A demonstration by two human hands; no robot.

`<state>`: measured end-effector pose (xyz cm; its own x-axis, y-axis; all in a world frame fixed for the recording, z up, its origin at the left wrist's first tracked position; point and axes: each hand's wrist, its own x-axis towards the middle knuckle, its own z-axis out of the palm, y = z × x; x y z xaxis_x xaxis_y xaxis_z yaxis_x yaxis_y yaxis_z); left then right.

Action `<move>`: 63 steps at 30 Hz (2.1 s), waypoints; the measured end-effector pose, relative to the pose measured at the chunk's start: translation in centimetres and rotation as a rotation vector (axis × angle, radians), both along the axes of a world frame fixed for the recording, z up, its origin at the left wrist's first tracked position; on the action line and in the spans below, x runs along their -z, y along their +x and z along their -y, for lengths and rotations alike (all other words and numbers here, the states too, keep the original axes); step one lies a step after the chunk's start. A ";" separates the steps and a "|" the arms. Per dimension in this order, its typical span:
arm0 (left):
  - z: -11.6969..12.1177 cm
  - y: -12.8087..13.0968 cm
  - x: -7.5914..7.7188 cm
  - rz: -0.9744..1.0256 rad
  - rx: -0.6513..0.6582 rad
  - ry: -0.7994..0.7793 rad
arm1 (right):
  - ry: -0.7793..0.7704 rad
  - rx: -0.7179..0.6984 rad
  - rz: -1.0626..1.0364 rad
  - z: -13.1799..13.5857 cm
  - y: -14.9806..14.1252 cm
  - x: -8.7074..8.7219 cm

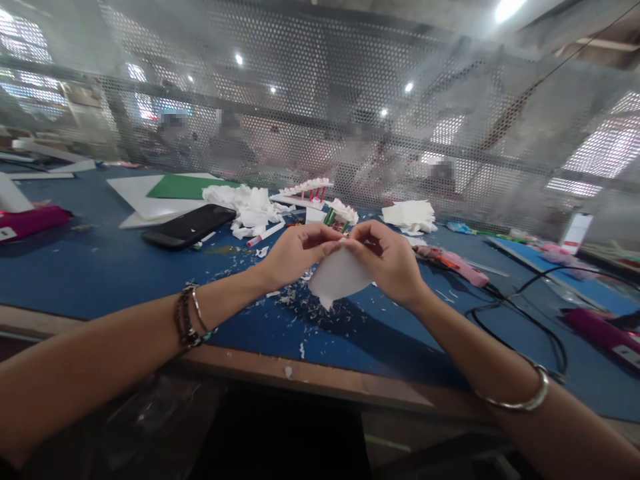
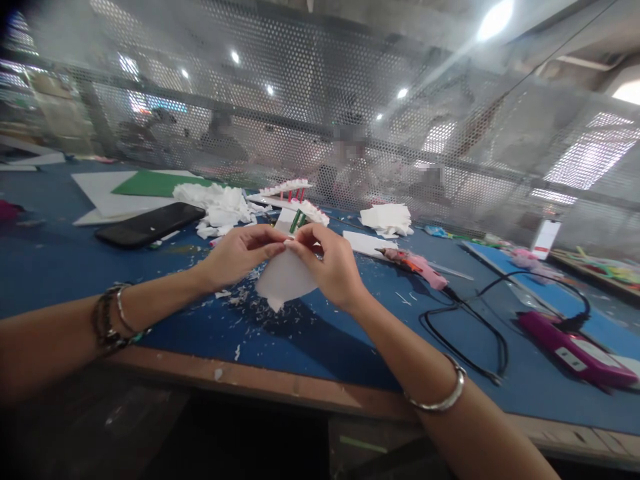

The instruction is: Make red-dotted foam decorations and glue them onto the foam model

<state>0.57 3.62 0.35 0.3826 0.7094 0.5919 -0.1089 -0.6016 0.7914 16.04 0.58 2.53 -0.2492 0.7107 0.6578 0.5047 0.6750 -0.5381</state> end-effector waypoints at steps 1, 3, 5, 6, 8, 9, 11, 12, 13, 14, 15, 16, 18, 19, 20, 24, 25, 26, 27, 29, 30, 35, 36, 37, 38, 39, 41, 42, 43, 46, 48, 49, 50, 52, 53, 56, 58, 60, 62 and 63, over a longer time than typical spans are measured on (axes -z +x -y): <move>0.0 0.0 0.0 0.021 0.018 -0.021 | -0.035 -0.021 -0.043 0.0 0.0 0.0; 0.0 -0.1 -0.2 0.059 0.052 -0.059 | -0.084 -0.054 -0.123 -0.1 -0.1 0.0; 0.0 -0.2 -0.3 0.087 0.078 -0.092 | -0.114 -0.084 -0.178 -0.1 -0.2 0.1; 0.1 -0.2 -0.4 0.100 0.087 -0.105 | -0.121 -0.100 -0.194 -0.1 -0.2 0.1; 0.1 -0.3 -0.5 0.119 0.099 -0.126 | -0.121 -0.120 -0.206 -0.1 -0.3 0.2; 0.1 -0.3 -0.6 0.125 0.104 -0.135 | -0.117 -0.123 -0.205 -0.1 -0.3 0.2; 0.2 -0.4 -0.6 0.130 0.117 -0.150 | -0.103 -0.114 -0.198 0.0 -0.4 0.2; 0.2 -0.3 -0.7 0.130 0.124 -0.157 | -0.093 -0.106 -0.194 0.0 -0.4 0.2; 0.3 -0.3 -0.7 0.131 0.130 -0.162 | -0.082 -0.100 -0.190 0.1 -0.4 0.2; 0.3 -0.3 -0.7 0.136 0.133 -0.168 | -0.069 -0.095 -0.185 0.1 -0.3 0.2; 0.3 -0.3 -0.7 0.142 0.134 -0.176 | -0.055 -0.091 -0.178 0.1 -0.3 0.2; 0.3 -0.2 -0.7 0.151 0.134 -0.186 | -0.046 -0.090 -0.171 0.1 -0.3 0.2; 0.2 -0.2 -0.6 0.159 0.145 -0.216 | -0.042 -0.098 -0.163 0.1 -0.3 0.3; 0.1 -0.2 -0.6 0.158 0.157 -0.232 | -0.047 -0.107 -0.164 0.1 -0.3 0.3; 0.0 -0.2 -0.5 0.156 0.170 -0.242 | -0.057 -0.118 -0.170 0.1 -0.4 0.3; -0.3 -0.2 -0.4 0.146 0.164 -0.182 | -0.096 -0.142 -0.217 0.0 -0.5 0.5; -0.3 -0.1 -0.4 0.140 0.138 -0.151 | -0.093 -0.139 -0.229 0.0 -0.6 0.6; -0.2 -0.1 -0.4 0.135 0.104 -0.121 | -0.083 -0.133 -0.238 0.0 -0.6 0.6; -0.2 0.0 -0.3 0.133 0.064 -0.094 | -0.070 -0.126 -0.244 0.1 -0.7 0.6; 0.0 0.1 -0.3 0.135 -0.018 -0.050 | -0.040 -0.111 -0.246 0.1 -0.7 0.7; 0.1 0.1 -0.2 0.134 -0.056 -0.028 | -0.024 -0.102 -0.242 0.1 -0.8 0.7; 0.4 0.1 0.0 0.121 -0.185 0.103 | 0.089 -0.062 -0.197 0.1 -0.8 1.0; 0.3 0.1 0.1 0.121 -0.182 0.112 | 0.101 -0.063 -0.191 0.0 -0.8 1.0; 0.3 0.1 0.1 0.118 -0.169 0.114 | 0.103 -0.070 -0.191 0.0 -0.8 1.1; 0.3 0.0 0.2 0.112 -0.154 0.116 | 0.098 -0.080 -0.193 0.0 -0.8 1.2; 0.3 0.0 0.2 0.101 -0.144 0.121 | 0.090 -0.092 -0.197 0.0 -0.8 1.2; 0.4 0.0 0.2 0.078 -0.142 0.147 | 0.073 -0.107 -0.201 -0.1 -0.8 1.3; 0.4 0.0 0.2 0.070 -0.145 0.158 | 0.066 -0.108 -0.201 -0.1 -0.8 1.3; 0.5 0.0 0.2 0.065 -0.145 0.166 | 0.062 -0.104 -0.197 -0.1 -0.7 1.3; 0.7 0.2 0.2 0.071 -0.127 0.170 | 0.067 -0.084 -0.182 -0.1 -0.7 1.3; 0.8 0.3 0.3 0.089 -0.120 0.172 | 0.074 -0.083 -0.169 0.0 -0.7 1.4; 0.8 0.3 0.3 0.097 -0.125 0.177 | 0.077 -0.087 -0.161 0.0 -0.7 1.4; 0.8 0.3 0.4 0.104 -0.133 0.183 | 0.079 -0.092 -0.153 0.0 -0.7 1.4; 0.9 0.3 0.5 0.100 -0.147 0.195 | 0.089 -0.098 -0.141 0.1 -0.7 1.4; 0.9 0.3 0.5 0.090 -0.152 0.201 | 0.095 -0.096 -0.138 0.1 -0.8 1.4; 0.9 0.1 0.6 0.056 -0.168 0.223 | 0.097 -0.073 -0.140 0.1 -0.8 1.4; 0.9 0.1 0.6 0.029 -0.187 0.241 | 0.091 -0.061 -0.136 0.1 -0.8 1.4; 0.9 0.0 0.6 -0.001 -0.204 0.262 | 0.106 -0.053 -0.115 0.1 -0.7 1.5; 1.0 0.0 0.5 -0.027 -0.210 0.289 | 0.147 -0.028 -0.073 0.1 -0.6 1.5; 1.0 0.0 0.4 -0.036 -0.209 0.306 | 0.169 -0.013 -0.051 0.1 -0.6 1.5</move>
<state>0.59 2.62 -0.09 0.2725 0.5668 0.7775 0.0665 -0.8172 0.5725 15.45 0.46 1.04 -0.2208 0.5861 0.7795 0.4708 0.7640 -0.4412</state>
